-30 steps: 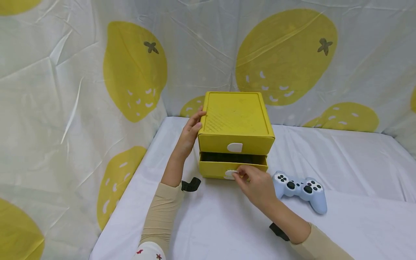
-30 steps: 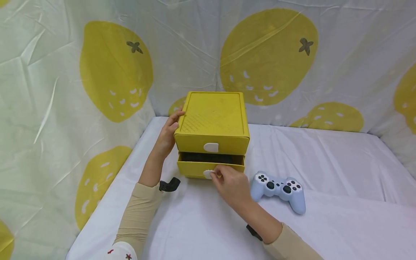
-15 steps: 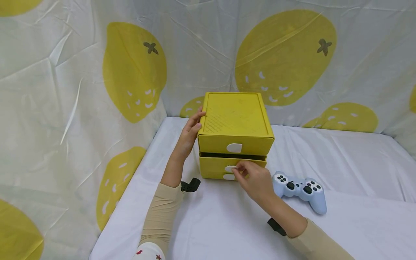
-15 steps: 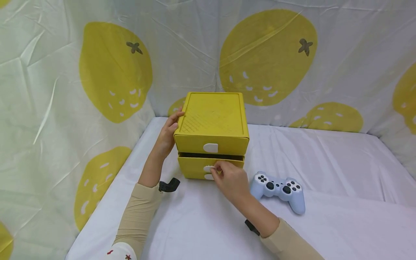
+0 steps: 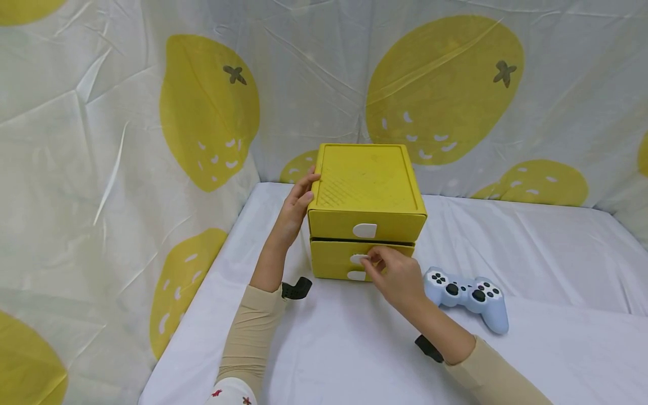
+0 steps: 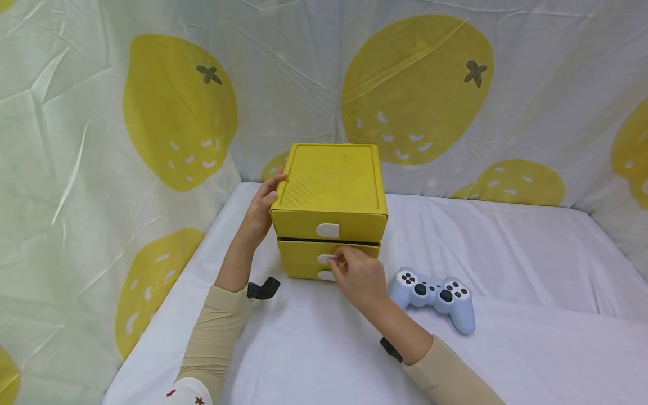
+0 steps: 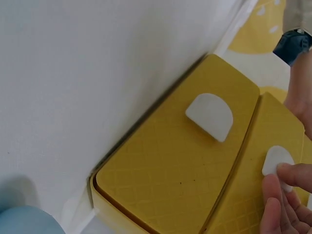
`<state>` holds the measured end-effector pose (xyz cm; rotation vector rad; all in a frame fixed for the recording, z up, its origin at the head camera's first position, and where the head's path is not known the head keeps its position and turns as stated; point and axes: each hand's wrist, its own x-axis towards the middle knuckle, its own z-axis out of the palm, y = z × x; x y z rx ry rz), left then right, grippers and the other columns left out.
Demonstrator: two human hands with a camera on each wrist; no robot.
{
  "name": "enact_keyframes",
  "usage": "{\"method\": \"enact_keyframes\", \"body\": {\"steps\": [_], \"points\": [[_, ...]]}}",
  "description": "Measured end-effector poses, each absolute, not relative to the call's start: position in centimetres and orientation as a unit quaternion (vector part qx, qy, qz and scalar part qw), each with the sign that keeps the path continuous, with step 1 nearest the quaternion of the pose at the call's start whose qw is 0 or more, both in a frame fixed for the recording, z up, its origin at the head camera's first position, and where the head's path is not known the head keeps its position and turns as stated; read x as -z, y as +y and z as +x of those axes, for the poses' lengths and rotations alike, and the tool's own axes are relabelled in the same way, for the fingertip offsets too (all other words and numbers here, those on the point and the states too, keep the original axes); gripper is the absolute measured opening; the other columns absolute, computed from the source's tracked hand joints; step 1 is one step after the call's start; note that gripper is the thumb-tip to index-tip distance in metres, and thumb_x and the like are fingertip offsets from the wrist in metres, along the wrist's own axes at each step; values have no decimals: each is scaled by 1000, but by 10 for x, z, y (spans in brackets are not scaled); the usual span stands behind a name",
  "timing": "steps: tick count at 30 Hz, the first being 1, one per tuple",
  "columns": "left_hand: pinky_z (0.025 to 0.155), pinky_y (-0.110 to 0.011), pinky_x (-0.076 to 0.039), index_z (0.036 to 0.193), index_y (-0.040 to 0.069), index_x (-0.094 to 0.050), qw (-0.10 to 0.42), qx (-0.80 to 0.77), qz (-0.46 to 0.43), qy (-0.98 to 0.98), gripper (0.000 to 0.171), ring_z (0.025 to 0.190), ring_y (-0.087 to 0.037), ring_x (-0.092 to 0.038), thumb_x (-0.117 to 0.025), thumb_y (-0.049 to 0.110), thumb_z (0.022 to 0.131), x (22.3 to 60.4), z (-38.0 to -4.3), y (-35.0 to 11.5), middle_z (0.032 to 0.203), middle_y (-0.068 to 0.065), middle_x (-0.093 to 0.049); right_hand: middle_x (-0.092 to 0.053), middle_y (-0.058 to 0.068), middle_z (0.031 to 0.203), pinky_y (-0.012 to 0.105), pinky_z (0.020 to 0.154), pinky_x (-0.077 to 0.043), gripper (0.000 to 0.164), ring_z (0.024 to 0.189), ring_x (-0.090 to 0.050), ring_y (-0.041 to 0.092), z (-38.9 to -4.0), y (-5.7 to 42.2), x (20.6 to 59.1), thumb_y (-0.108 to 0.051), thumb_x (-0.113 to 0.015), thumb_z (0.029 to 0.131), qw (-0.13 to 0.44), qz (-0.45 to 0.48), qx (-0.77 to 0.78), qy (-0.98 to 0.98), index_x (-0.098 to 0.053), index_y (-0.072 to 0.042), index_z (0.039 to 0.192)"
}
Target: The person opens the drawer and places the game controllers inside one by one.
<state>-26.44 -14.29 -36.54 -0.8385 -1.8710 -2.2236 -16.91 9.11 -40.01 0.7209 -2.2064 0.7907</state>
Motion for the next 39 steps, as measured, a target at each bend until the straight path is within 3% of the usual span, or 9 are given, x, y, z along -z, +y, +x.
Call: {"method": "enact_keyframes", "body": {"steps": [10,14,18,24,39], "points": [[117,-41,-14,140,-4,-38,63,733,-280,-616,60,147,-13,-13,-49,34,95,366,-264,-143,162,-3,-16,-66,5,69,25,47,-48,19,56,-61,14,-172,91,399,-3,-82,73,337,271,-302,-850,-64,-4,80],[117,-41,-14,139,1,-41,61,735,-277,-617,56,146,-12,-14,-50,35,95,366,-265,-143,162,-2,-17,-66,6,69,26,48,-48,20,56,-61,15,-173,91,399,-3,-82,73,335,269,-302,-851,-63,-4,80],[117,-40,-13,139,1,-41,60,734,-276,-617,63,146,-10,-14,-54,44,95,366,-265,-142,161,-1,-17,-66,6,69,27,48,-49,21,56,-61,16,-174,91,400,-4,-82,73,336,269,-300,-851,-63,-3,80],[117,-37,-16,140,-1,-39,58,737,-277,-613,57,146,-11,-16,-49,33,95,366,-265,-142,162,-1,-17,-66,7,69,28,47,-49,21,55,-62,17,-175,91,400,-3,-82,73,342,272,-300,-848,-62,-2,80],[117,-36,-16,141,-4,-36,54,737,-280,-612,56,146,-12,-16,-45,27,96,365,-264,-143,162,-1,-15,-67,6,70,27,49,-51,22,56,-62,16,-175,92,401,-3,-83,73,331,274,-320,-844,-64,-2,83]]}}
